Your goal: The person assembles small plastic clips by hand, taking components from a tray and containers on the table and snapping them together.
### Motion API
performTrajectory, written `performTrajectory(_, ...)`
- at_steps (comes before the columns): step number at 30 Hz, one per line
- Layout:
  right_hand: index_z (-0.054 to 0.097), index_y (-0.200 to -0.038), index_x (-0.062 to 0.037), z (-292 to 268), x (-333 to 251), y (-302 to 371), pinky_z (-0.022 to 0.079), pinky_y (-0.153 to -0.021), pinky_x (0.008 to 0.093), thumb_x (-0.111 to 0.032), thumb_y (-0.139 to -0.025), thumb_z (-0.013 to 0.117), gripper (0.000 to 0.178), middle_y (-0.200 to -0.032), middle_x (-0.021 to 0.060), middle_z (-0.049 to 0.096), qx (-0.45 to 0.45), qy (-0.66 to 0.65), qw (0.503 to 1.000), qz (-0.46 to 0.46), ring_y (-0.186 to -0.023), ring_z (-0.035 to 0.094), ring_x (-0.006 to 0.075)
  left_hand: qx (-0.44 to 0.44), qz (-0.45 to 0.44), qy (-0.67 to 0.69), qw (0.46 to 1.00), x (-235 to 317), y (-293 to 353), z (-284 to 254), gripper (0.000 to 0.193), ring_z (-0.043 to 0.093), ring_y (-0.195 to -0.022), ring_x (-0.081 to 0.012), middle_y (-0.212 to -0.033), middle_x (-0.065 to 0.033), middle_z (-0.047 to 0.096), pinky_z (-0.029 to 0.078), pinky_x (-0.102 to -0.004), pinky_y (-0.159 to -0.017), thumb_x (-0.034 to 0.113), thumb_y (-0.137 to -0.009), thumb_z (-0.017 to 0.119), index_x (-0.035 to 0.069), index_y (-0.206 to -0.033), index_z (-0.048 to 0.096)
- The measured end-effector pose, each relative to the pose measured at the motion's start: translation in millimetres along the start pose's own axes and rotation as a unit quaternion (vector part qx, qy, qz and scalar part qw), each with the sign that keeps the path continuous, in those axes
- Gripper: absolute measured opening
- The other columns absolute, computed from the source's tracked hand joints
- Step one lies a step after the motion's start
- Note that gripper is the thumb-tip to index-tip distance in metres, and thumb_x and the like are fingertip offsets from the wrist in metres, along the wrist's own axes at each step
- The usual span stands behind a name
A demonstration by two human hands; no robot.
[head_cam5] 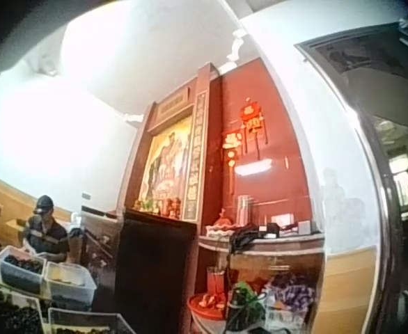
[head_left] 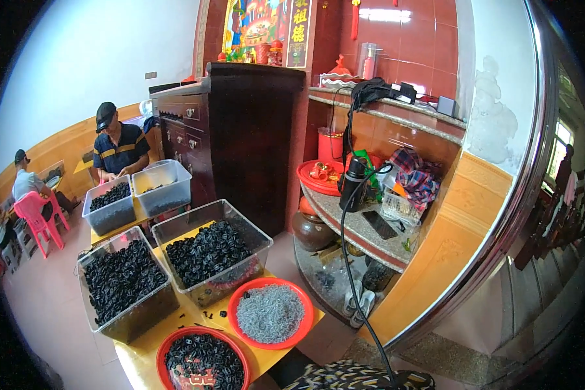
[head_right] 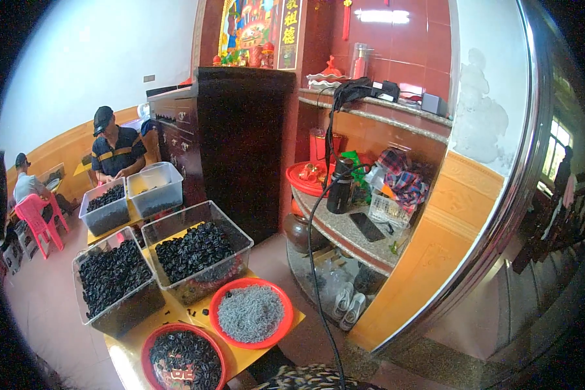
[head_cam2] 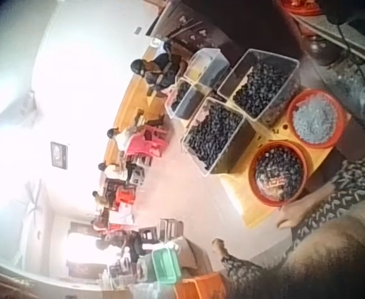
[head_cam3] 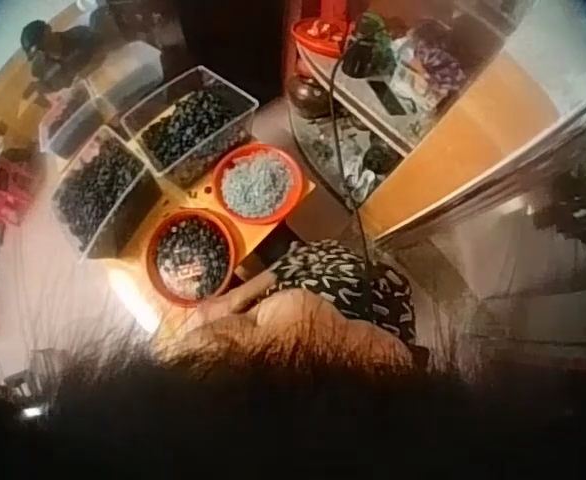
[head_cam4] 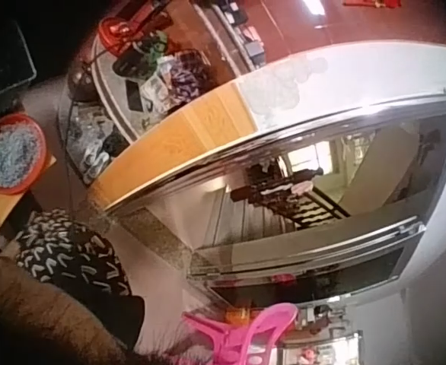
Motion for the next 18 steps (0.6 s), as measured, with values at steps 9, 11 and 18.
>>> performTrajectory(9,0.056,-0.094,0.0006,63,-56,-87,0.038,-0.080,0.0417,-0.017,-0.078,0.053,0.024,-0.094,0.0161,0.054,0.237,0.057,0.929,-0.279,-0.088,0.051,0.0324,0.275,-0.048,-0.185,0.942,52,-92,88,0.022,0.053,-0.065,-0.0184,-0.075,-0.0122,0.058,0.040,-0.0304,-0.054,0.017,-0.072,0.058,0.000,-0.086,0.058)
performTrajectory(11,0.056,-0.088,0.0012,62,-60,-87,0.039,-0.073,0.0382,-0.014,-0.075,0.053,0.020,-0.085,0.0148,0.054,0.294,0.074,0.900,-0.312,-0.081,0.051,0.0300,0.330,-0.056,-0.227,0.914,78,-100,103,0.024,0.054,-0.069,-0.0202,-0.078,-0.0142,0.059,0.041,-0.0315,-0.057,0.016,-0.071,0.058,-0.002,-0.088,0.058)
performTrajectory(18,0.050,-0.070,0.0000,47,-72,-83,0.039,-0.061,0.0372,-0.011,-0.072,0.051,0.011,-0.067,0.0143,0.047,0.291,0.133,0.874,-0.366,-0.068,0.049,0.0290,0.526,-0.092,-0.346,0.771,142,-90,116,0.033,0.059,-0.081,-0.0266,-0.088,-0.0210,0.060,0.045,-0.0355,-0.066,0.010,-0.067,0.058,-0.008,-0.095,0.056)
Point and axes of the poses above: each hand's wrist, its own y-axis away from the middle knuckle, its own z-axis out of the palm, x = y × z, the point moved 2 cm from there along -y, towards the middle knuckle
